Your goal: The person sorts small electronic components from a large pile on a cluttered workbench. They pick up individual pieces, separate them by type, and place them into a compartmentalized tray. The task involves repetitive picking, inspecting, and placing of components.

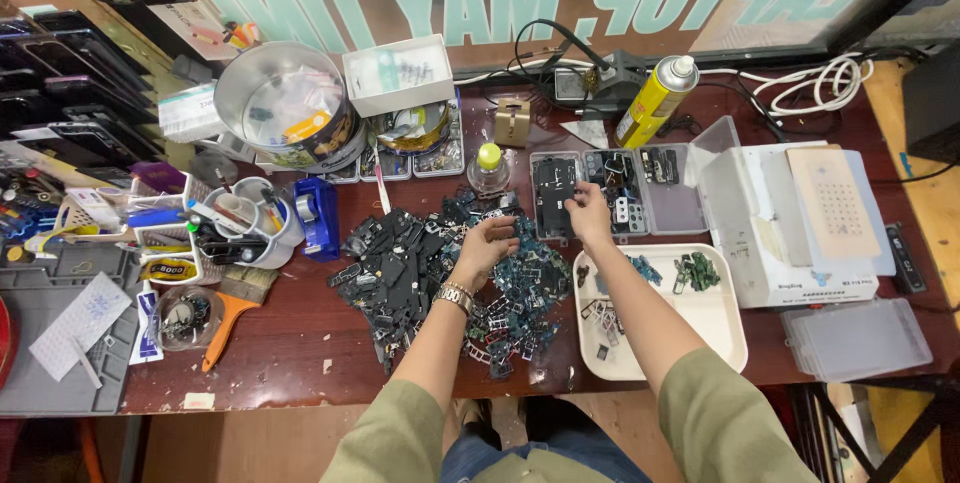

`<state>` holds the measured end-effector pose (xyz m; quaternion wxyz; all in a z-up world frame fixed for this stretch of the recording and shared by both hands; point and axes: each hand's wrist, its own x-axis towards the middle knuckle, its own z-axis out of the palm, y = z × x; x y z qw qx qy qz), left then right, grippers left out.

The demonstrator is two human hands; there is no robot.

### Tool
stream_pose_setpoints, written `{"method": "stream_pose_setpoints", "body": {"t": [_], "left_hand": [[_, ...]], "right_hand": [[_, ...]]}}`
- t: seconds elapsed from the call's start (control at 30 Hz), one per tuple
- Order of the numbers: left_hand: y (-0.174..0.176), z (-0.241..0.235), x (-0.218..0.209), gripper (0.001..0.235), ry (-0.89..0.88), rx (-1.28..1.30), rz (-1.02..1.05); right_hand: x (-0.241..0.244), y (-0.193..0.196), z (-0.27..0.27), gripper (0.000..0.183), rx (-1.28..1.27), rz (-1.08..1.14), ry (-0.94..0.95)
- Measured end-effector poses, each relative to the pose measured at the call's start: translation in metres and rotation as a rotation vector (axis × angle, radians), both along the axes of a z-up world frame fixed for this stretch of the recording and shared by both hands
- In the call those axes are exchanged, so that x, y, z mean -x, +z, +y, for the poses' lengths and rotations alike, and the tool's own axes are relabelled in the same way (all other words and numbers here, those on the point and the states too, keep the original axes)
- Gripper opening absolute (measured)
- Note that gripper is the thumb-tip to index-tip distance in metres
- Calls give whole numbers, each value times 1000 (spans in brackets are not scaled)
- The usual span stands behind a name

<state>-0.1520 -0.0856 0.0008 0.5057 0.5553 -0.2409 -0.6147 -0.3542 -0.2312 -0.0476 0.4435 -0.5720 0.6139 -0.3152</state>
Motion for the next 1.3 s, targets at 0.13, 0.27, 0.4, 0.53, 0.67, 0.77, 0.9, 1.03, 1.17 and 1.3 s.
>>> {"method": "stream_pose_setpoints", "body": {"t": [0.13,0.27,0.4,0.53,0.67,0.77,0.9,1.03,1.17,1.3], "left_hand": [[4,-15,1,58,23,38,-11],[2,-31,6,58,51,11,7],[-4,-46,4,59,78,56,89],[-9,-58,3,55,136,119,39],[-9,-64,12,57,146,161,28],[-6,-63,17,55,104,155,-34],[-3,-58,21,52,117,117,-101],[-9,-52,30,46,98,-23,-243],[-25,-49,50,41,32,-3,-243],[-39,-47,58,39,-24,-31,-248]], "right_hand": [[6,25,13,69,432,404,287],[2,47,30,70,462,705,523],[-2,58,29,51,548,668,486],[-8,69,16,25,0,128,616],[-9,81,13,23,-363,-74,765],[-2,84,11,19,-380,-157,763],[21,72,-2,16,-399,-143,702],[34,39,-19,16,-336,-170,338],[35,14,-31,20,-113,-176,74],[36,13,-27,24,36,298,145]]}}
